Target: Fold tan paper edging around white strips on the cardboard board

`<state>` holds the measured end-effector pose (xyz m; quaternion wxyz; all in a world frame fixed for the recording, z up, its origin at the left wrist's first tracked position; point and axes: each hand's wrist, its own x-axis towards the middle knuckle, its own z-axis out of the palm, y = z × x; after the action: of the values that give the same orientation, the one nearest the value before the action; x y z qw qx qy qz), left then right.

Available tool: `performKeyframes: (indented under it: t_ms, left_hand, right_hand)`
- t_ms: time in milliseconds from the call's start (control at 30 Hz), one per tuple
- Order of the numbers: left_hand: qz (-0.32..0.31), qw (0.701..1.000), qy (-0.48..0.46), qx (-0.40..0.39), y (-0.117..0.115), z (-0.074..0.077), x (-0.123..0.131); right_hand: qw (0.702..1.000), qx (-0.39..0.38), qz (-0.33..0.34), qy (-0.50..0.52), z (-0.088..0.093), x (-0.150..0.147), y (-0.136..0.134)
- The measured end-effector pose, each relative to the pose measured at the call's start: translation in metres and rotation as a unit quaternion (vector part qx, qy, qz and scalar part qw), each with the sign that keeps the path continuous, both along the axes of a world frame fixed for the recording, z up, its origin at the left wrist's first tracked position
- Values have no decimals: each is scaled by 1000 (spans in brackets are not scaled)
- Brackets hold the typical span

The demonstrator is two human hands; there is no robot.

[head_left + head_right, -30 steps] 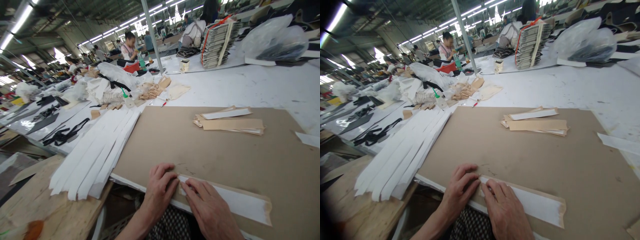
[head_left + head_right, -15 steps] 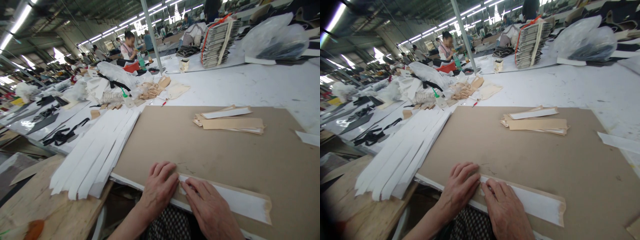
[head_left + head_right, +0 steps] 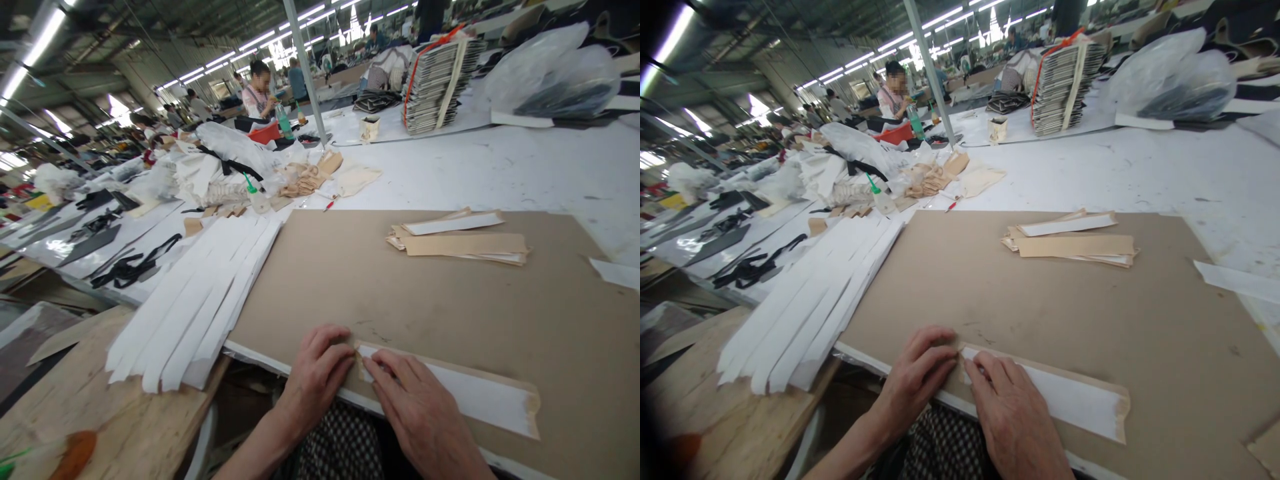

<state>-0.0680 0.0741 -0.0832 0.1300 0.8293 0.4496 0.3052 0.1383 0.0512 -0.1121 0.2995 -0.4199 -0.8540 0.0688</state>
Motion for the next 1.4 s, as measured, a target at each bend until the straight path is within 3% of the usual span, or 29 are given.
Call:
performKeyframes:
  t_ms: [367,833,967,1167,1400]
  left_hand:
    - [-26,996,67,53,0,3,-1]
    - [-53,991,120,41,1,7,-4]
    - [-59,991,114,37,1,7,-5]
    - [-25,999,29,32,2,1,-3]
    - [-32,995,71,58,1,-1,-3]
  right_hand:
    - [1000,-10,5,2,0,1,-1]
    - [999,3,-29,-19,4,-5,1]
    - [999,7,-33,-23,6,-7,1]
    - [999,4,-28,-20,6,-8,1]
    - [999,-2,-25,-24,6,-7,1]
